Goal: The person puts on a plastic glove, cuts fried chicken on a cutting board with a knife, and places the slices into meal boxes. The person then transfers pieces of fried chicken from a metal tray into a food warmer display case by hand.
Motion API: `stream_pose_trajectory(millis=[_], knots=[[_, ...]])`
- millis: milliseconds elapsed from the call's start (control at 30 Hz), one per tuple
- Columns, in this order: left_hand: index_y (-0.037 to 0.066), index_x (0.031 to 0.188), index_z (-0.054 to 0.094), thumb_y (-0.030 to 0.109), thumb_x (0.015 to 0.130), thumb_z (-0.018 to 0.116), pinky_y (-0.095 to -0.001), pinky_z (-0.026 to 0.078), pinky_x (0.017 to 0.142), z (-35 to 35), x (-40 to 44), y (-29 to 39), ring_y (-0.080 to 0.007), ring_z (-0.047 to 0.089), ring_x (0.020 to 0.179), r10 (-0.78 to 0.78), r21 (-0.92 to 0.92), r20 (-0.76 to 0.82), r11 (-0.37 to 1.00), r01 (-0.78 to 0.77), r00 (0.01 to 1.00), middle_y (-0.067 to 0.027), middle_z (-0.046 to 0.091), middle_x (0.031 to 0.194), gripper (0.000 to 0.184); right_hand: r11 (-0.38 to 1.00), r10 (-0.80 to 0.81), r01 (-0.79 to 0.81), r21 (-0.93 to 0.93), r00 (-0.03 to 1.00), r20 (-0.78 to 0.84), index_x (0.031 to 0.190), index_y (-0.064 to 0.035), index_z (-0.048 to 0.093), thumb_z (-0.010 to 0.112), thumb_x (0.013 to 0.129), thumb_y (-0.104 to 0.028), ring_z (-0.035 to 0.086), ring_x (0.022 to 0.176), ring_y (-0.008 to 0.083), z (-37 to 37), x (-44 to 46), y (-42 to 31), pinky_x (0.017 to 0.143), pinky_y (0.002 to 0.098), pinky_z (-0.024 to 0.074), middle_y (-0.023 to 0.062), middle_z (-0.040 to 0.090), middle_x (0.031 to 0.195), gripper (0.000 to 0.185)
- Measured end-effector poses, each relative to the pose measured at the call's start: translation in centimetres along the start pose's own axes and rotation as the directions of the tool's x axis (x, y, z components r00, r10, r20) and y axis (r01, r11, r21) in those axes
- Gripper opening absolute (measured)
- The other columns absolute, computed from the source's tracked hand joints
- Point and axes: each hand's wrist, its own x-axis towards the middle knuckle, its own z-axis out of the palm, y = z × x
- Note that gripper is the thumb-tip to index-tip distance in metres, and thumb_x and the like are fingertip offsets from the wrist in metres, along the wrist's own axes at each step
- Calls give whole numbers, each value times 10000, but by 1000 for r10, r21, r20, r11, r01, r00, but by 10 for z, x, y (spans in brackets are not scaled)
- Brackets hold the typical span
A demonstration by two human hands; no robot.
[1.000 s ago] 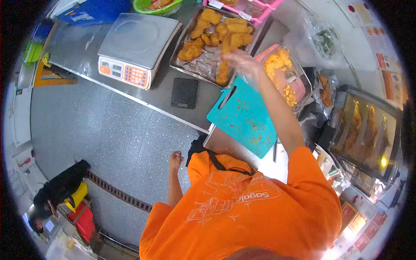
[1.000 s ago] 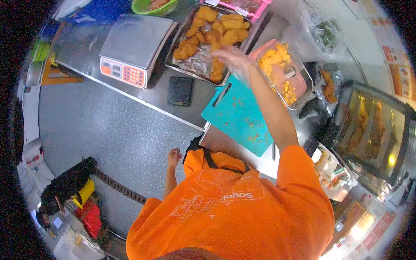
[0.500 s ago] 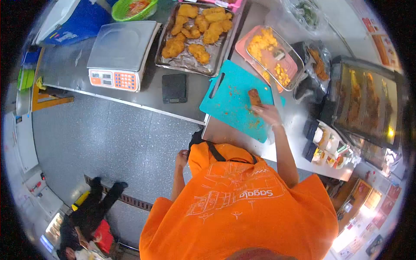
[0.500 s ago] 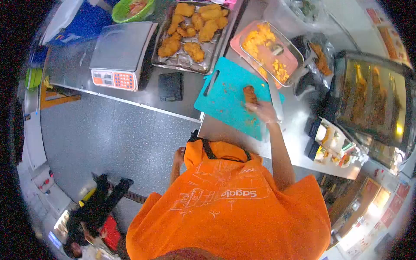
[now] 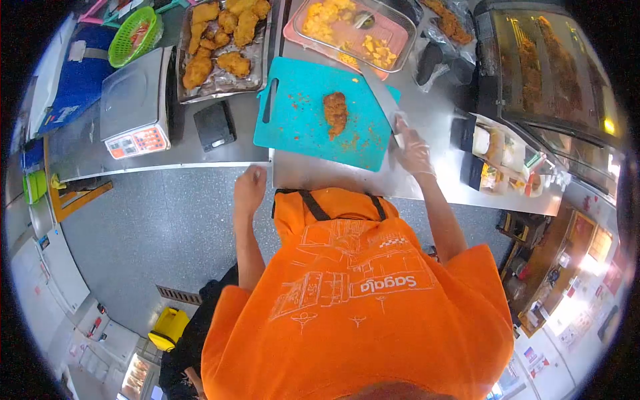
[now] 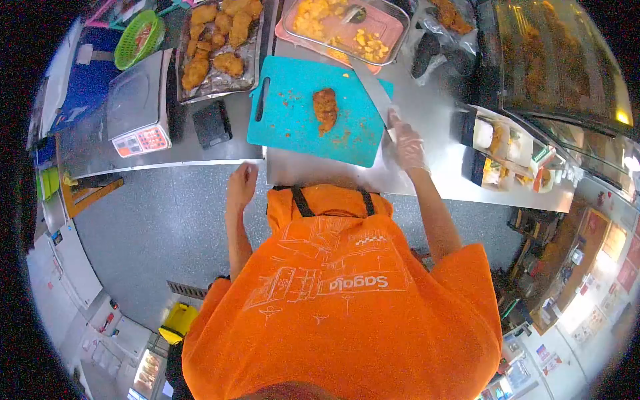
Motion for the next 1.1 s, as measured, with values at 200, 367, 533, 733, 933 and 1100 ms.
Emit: stream_pose_trajectory(millis=[200, 367, 533, 733, 933, 1100], knots=[[81, 1112, 618, 239, 872, 602, -460, 455, 565, 39, 77, 116, -318, 605, 590, 228, -173, -7, 959, -226, 974, -140, 602, 635, 288, 986, 164, -168, 19, 977, 138, 1270, -169, 480, 564, 853, -188, 613, 943, 444, -21, 16, 16, 830, 507, 477, 235, 638, 1013, 427], [85, 1169, 604, 243, 879, 584, -455, 462, 570, 86, 123, 136, -321, 610, 597, 290, -262, -103, 915, -307, 951, -140, 601, 634, 331, 972, -38, -33, 233, 956, 291, 1086, -82, 549, 460, 931, -297, 619, 820, 455, -57, -9, 18, 694, 520, 473, 296, 605, 815, 280], [56, 985, 658, 251, 901, 572, -435, 455, 531, 38, 124, 191, -324, 593, 550, 209, -96, -362, 961, -259, 908, -136, 587, 604, 229, 956, -155, 43, 290, 913, 377, 1057, -66, 505, 475, 944, -277, 582, 754, 481, -55, -18, -10, 662, 538, 432, 300, 585, 806, 241], [29, 847, 652, 265, 920, 560, -452, 458, 535, 68, 201, 229, -374, 594, 585, 707, -106, -251, 659, -745, 661, -176, 603, 641, 263, 982, -158, 106, 156, 914, 373, 1165, -25, 381, 498, 913, -154, 610, 706, 471, -28, 3, -57, 645, 533, 497, 280, 600, 759, 306], [7, 821, 647, 322, 954, 498, -503, 482, 613, 109, 232, 206, -427, 610, 667, 693, -235, -126, 675, -700, 710, -221, 629, 707, 373, 999, -40, 31, 26, 858, 512, 1195, 14, 366, 464, 943, -135, 645, 860, 445, -9, 9, -65, 697, 495, 535, 308, 618, 910, 308], [-13, 812, 645, 343, 987, 425, -505, 493, 625, 103, 234, 195, -417, 621, 684, 677, -164, -8, 725, -669, 736, -214, 650, 739, 454, 995, 100, -98, -34, 822, 561, 1206, 14, 376, 412, 970, -122, 661, 871, 433, -4, 19, -83, 704, 473, 551, 277, 646, 901, 275]])
